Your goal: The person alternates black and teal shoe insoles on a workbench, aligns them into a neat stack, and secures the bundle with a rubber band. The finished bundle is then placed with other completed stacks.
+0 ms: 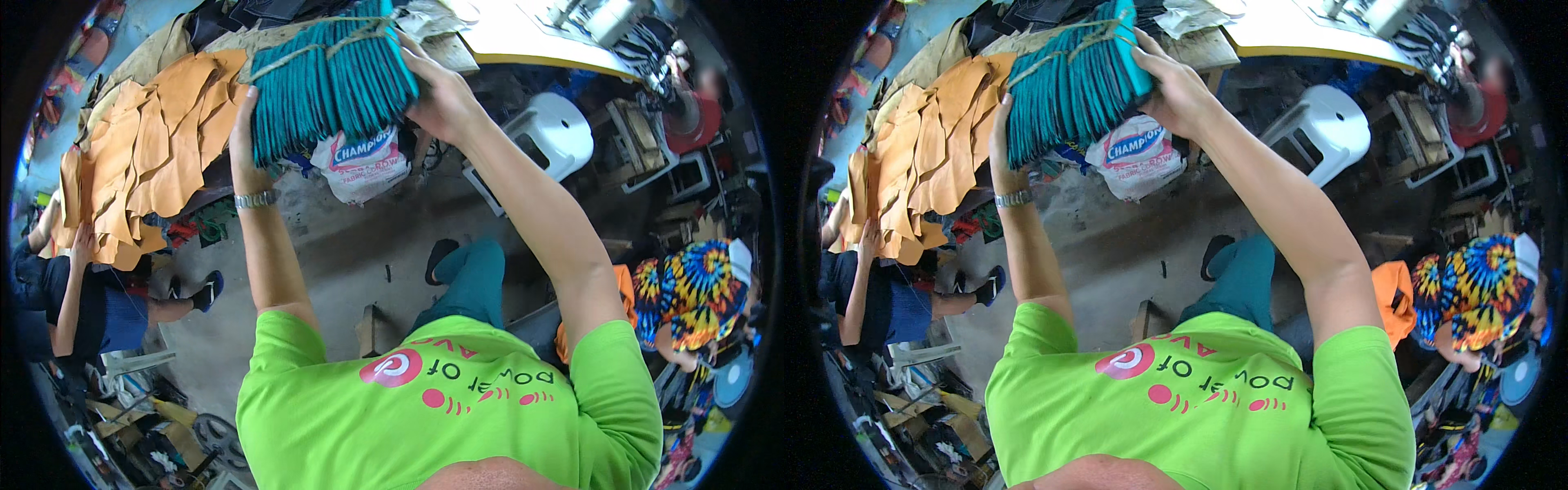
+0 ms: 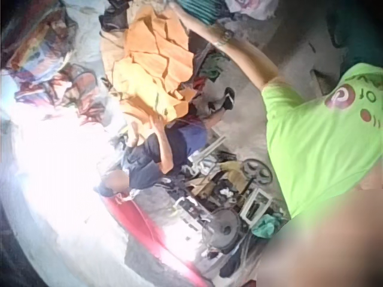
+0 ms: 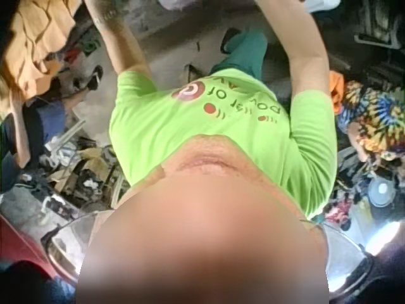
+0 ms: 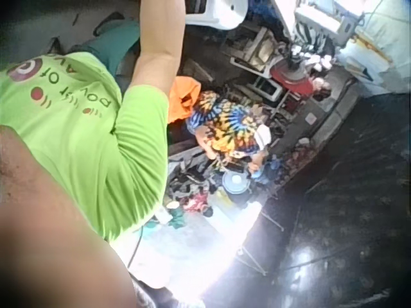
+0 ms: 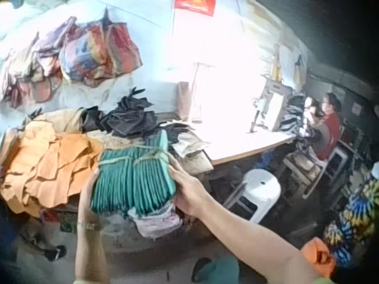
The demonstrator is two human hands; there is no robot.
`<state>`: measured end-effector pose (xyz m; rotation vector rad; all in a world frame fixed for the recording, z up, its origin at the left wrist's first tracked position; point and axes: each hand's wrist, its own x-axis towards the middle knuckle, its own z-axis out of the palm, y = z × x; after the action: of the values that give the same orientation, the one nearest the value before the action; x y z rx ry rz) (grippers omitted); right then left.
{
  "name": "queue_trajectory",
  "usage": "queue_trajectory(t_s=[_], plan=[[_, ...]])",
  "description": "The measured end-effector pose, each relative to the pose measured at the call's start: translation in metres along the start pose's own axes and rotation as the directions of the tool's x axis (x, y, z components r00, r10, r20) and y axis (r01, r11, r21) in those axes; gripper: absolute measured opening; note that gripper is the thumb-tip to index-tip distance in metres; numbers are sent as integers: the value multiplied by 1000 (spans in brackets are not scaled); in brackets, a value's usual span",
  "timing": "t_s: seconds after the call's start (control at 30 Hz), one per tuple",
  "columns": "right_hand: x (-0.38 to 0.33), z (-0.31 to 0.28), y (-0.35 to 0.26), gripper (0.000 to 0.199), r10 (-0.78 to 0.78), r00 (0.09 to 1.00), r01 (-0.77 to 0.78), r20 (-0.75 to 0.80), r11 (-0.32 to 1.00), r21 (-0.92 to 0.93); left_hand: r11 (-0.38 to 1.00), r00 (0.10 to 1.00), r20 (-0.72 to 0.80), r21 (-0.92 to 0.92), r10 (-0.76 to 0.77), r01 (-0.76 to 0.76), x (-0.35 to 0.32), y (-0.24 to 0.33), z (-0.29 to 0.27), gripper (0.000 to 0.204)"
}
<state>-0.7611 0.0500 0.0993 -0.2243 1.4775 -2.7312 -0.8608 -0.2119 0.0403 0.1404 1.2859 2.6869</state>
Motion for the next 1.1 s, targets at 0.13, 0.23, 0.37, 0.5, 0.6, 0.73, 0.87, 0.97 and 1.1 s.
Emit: queue_trajectory(t_s=[0.13, 0.23, 0.37, 0.5, 0.6, 0.73, 0.87, 0.97, 1.1], plan=[[112, -21, 31, 52, 32, 996, -36, 84, 998, 48, 1000, 999, -34, -13, -10, 9, 72, -4, -39, 48], [156, -55, 60, 41, -55, 942, -139, -330, 832, -537, 965, 975, -117, 207, 190, -163, 102, -31, -57, 57], [160, -100, 96, 32, -436, 885, 118, -164, 551, -826, -218, 451, 654, 683, 608, -697, 109, -40, -87, 49], [156, -110, 107, 35, -511, 847, 247, -146, 622, -743, -110, 525, 641, 685, 560, -720, 120, -43, -88, 46], [148, -105, 102, 46, -513, 839, 286, -180, 699, -656, 5, 567, 568, 704, 596, -710, 126, -37, -72, 45], [105, -98, 97, 59, -580, 781, 326, -231, 695, -641, 589, 793, 115, 608, 598, -533, 125, -33, -49, 48], [-23, -114, 82, 53, -434, 900, 259, 34, 471, -843, 773, 829, -122, 456, 546, -442, 121, -45, -40, 46], [-154, -132, 62, 38, -155, 986, 14, -59, 435, -900, 192, 597, 136, 871, 791, -453, 93, -53, -42, 48], [-333, -150, 35, 29, -4, 881, -442, -473, 349, -826, 518, 505, -224, 634, 834, -575, 29, -116, -34, 52]])
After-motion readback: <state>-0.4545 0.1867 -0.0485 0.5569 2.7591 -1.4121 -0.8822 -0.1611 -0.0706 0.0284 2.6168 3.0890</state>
